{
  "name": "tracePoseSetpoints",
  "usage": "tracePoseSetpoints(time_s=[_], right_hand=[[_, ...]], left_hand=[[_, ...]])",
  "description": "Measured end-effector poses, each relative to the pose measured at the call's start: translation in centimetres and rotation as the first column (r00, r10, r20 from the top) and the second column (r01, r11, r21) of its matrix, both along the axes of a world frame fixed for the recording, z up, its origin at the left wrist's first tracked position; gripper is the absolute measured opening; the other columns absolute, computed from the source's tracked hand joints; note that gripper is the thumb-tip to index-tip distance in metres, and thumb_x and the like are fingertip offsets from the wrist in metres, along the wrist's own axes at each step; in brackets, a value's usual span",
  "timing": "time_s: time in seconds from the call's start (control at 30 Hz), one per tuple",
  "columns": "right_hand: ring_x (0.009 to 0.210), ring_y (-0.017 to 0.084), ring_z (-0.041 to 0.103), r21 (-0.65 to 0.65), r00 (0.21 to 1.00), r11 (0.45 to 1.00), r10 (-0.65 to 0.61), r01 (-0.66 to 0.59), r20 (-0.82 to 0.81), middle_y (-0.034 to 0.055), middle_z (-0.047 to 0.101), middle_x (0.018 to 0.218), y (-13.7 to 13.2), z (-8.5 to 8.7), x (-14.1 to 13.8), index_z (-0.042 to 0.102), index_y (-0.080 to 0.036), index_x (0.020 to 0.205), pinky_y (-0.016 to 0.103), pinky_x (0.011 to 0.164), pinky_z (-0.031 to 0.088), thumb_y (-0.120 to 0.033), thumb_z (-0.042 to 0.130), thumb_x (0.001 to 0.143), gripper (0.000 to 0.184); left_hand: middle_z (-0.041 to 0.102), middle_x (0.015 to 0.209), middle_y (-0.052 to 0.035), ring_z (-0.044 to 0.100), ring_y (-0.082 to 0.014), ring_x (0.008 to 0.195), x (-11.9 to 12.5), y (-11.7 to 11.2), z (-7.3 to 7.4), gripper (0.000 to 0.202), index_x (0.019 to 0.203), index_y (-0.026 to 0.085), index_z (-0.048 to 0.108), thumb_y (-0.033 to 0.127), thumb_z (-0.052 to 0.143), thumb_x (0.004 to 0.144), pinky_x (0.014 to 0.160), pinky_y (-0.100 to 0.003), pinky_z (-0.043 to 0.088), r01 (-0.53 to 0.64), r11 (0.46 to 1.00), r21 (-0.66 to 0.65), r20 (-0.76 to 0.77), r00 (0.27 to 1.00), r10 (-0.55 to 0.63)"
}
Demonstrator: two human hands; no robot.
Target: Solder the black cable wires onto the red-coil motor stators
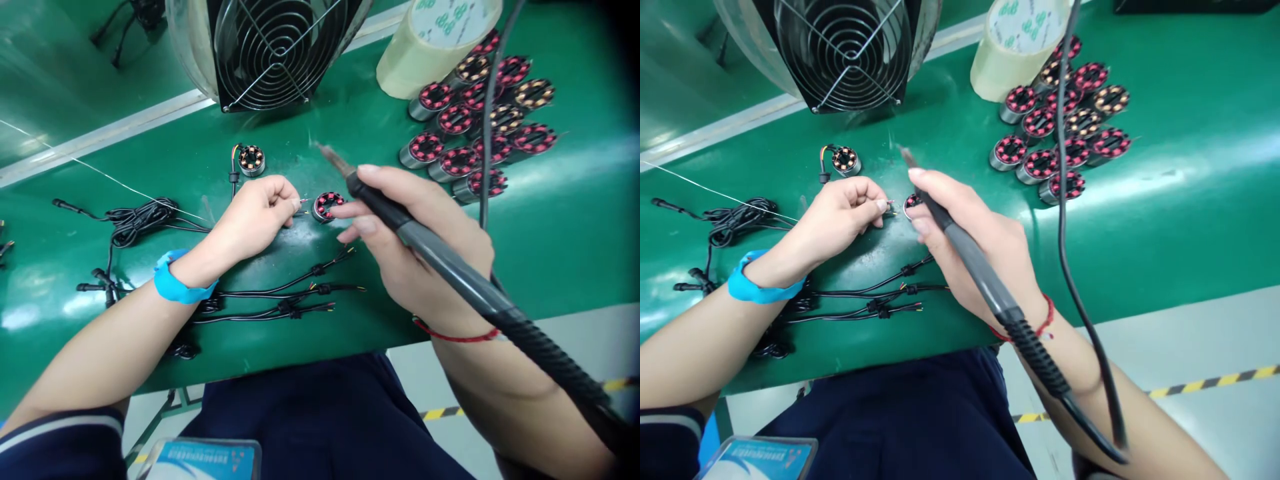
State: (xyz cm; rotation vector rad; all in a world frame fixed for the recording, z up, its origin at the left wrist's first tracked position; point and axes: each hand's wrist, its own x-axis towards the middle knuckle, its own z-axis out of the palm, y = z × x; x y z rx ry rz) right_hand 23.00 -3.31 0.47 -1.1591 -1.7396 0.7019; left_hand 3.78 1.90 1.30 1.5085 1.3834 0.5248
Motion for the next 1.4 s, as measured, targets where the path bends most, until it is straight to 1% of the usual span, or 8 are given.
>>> tracePoseSetpoints(time_s=[0.1,0.2,0.4,0.57,0.8,1.07,1.2,1.4], right_hand=[[0.084,0.016,0.074,-0.07,0.992,0.997,0.029,-0.02,0.125,0.0015,0.073,0.111,1.6,1.3,0.0,0.058,-0.027,0.125,0.033,0.079,0.063,-0.027,0.052,0.096,0.029],[0.092,0.022,0.073,-0.092,0.969,0.992,0.103,-0.084,0.226,0.003,0.074,0.103,3.3,1.1,-0.1,0.059,-0.024,0.122,0.036,0.079,0.062,-0.025,0.059,0.088,0.034],[0.088,0.02,0.07,-0.141,0.978,0.976,0.181,-0.166,0.107,0.002,0.071,0.096,5.1,-1.8,-1.2,0.051,-0.023,0.126,0.037,0.082,0.058,-0.02,0.059,0.08,0.047],[0.082,0.02,0.07,-0.154,0.981,0.974,0.179,-0.166,0.072,0.0004,0.071,0.087,5.1,-2.5,-1.8,0.052,-0.025,0.124,0.037,0.082,0.056,-0.017,0.056,0.08,0.045],[0.087,0.02,0.066,-0.012,0.992,0.995,0.102,-0.102,0.076,0.001,0.068,0.095,4.2,-2.7,-1.8,0.045,-0.031,0.131,0.041,0.087,0.055,-0.018,0.057,0.081,0.053],[0.089,0.022,0.062,0.138,0.972,0.975,0.148,-0.174,0.184,0.0003,0.066,0.091,3.8,-2.6,-2.1,0.045,-0.031,0.129,0.045,0.087,0.051,-0.022,0.054,0.084,0.047],[0.085,0.02,0.064,0.061,0.981,0.986,0.15,-0.158,0.123,-0.001,0.065,0.087,4.0,-2.5,-2.3,0.045,-0.031,0.126,0.042,0.089,0.052,-0.023,0.055,0.084,0.045],[0.077,0.016,0.064,-0.031,0.991,0.991,0.13,-0.129,0.025,-0.0018,0.063,0.085,3.9,-2.3,-2.5,0.045,-0.028,0.126,0.036,0.083,0.055,-0.031,0.058,0.084,0.044]], left_hand=[[0.058,0.058,0.0027,0.052,-0.0065,0.054,0.1,0.0,0.2,0.013,0.073,0.014,0.057,0.009,0.054,0.085,0.056,-0.021,0.039,-0.004,1.0,-0.004,0.001,1.0,0.004],[0.057,0.058,0.0028,0.052,-0.0066,0.054,0.1,0.0,0.3,0.014,0.073,0.014,0.056,0.009,0.054,0.085,0.055,-0.021,0.039,-0.009,1.0,-0.011,0.002,1.0,0.009],[0.058,0.059,0.003,0.05,-0.006,0.053,0.0,0.0,0.1,0.013,0.074,0.014,0.057,0.01,0.053,0.085,0.055,-0.021,0.038,-0.006,1.0,-0.013,0.007,1.0,0.006],[0.059,0.06,0.0028,0.05,-0.006,0.053,-0.2,0.0,0.3,0.012,0.075,0.014,0.057,0.01,0.053,0.086,0.055,-0.021,0.037,0.004,1.0,-0.029,0.018,1.0,-0.004],[0.057,0.059,0.0034,0.047,-0.0053,0.052,-0.4,-0.1,0.7,0.013,0.077,0.014,0.057,0.007,0.05,0.086,0.053,-0.02,0.035,-0.021,0.999,-0.045,0.097,0.995,0.025],[0.054,0.061,0.0046,0.044,-0.005,0.049,-0.6,0.0,0.2,0.015,0.074,0.017,0.049,0.004,0.048,0.082,0.05,-0.02,0.035,-0.039,0.999,-0.036,0.173,0.984,0.045],[0.052,0.067,0.0044,0.048,-0.0069,0.053,-1.0,-0.3,0.4,0.009,0.076,0.018,0.05,0.013,0.053,0.083,0.052,-0.022,0.038,-0.002,0.999,0.042,0.146,0.989,-0.004],[0.063,0.079,0.0002,0.056,-0.0123,0.075,-1.5,-0.7,0.7,0.006,0.079,0.017,0.06,0.021,0.058,0.083,0.072,-0.025,0.044,0.138,0.947,0.289,-0.027,0.99,-0.136]])
